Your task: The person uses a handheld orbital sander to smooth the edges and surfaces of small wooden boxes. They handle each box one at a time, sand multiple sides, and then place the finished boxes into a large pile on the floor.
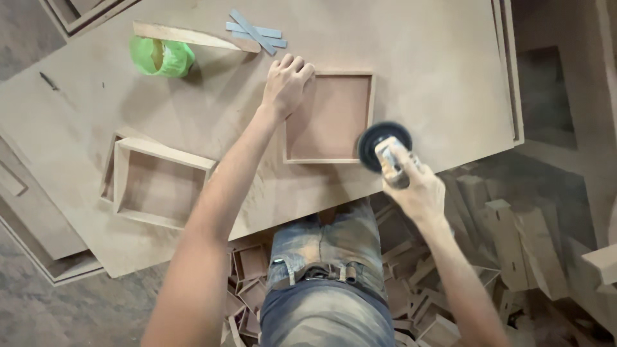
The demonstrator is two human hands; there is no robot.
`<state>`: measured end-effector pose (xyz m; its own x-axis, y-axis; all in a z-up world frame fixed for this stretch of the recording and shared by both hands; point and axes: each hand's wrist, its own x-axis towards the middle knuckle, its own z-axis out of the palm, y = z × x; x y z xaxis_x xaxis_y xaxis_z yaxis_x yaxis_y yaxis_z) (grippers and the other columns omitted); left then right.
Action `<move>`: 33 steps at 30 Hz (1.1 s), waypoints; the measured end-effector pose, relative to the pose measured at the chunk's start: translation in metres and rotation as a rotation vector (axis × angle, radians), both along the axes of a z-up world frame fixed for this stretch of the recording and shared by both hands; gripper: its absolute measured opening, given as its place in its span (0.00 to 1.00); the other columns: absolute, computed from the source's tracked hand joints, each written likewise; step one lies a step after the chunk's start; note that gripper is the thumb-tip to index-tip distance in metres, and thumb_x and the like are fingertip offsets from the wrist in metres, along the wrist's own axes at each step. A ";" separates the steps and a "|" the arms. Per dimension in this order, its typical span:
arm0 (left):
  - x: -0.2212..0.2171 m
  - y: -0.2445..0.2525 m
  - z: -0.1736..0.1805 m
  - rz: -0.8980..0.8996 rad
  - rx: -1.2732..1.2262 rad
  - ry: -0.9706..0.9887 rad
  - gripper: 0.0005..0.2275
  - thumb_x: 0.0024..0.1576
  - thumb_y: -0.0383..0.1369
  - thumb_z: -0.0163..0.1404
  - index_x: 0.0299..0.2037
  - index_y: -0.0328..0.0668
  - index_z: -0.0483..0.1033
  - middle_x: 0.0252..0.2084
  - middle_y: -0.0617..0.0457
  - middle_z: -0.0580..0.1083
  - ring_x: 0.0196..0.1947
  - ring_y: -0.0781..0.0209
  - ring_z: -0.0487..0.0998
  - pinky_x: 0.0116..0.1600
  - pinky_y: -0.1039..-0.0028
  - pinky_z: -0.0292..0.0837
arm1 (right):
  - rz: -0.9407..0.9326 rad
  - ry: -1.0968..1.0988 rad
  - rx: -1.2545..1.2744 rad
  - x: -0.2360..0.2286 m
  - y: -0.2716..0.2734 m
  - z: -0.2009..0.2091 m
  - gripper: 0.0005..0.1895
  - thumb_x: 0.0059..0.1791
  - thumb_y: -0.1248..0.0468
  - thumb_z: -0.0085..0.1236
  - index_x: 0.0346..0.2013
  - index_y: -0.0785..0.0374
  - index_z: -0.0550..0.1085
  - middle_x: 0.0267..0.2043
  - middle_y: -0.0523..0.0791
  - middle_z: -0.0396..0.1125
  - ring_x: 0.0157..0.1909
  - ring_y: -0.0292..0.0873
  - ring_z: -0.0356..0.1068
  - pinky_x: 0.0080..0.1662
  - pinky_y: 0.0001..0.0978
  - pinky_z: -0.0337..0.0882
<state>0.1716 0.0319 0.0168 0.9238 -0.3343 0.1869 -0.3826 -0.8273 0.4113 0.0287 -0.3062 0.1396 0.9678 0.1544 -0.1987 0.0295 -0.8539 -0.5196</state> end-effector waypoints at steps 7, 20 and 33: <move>-0.001 -0.001 -0.013 0.015 0.044 0.018 0.02 0.59 0.31 0.53 0.37 0.44 0.75 0.38 0.54 0.74 0.44 0.53 0.73 0.45 0.61 0.67 | 0.051 -0.048 -0.021 0.085 -0.005 -0.001 0.40 0.42 0.57 0.73 0.68 0.41 0.68 0.42 0.56 0.73 0.40 0.60 0.75 0.43 0.50 0.74; -0.039 0.011 0.107 -0.070 0.314 -0.396 0.10 0.56 0.27 0.49 0.44 0.29 0.74 0.55 0.32 0.73 0.53 0.41 0.76 0.48 0.58 0.75 | -0.453 -0.176 0.205 -0.038 -0.043 0.096 0.42 0.41 0.62 0.75 0.69 0.53 0.69 0.57 0.50 0.74 0.55 0.46 0.76 0.57 0.38 0.75; -0.228 -0.057 0.106 -0.118 -0.031 0.312 0.10 0.52 0.34 0.54 0.41 0.41 0.72 0.40 0.47 0.75 0.49 0.49 0.75 0.50 0.59 0.70 | -0.675 -0.327 0.270 -0.156 -0.014 0.129 0.40 0.41 0.68 0.75 0.67 0.57 0.70 0.60 0.46 0.71 0.59 0.42 0.72 0.61 0.36 0.71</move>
<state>-0.0568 -0.0250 0.1227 0.8930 -0.4414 -0.0876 -0.3268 -0.7701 0.5478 -0.1274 -0.3207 0.2683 0.8725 -0.4833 0.0721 -0.2624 -0.5877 -0.7653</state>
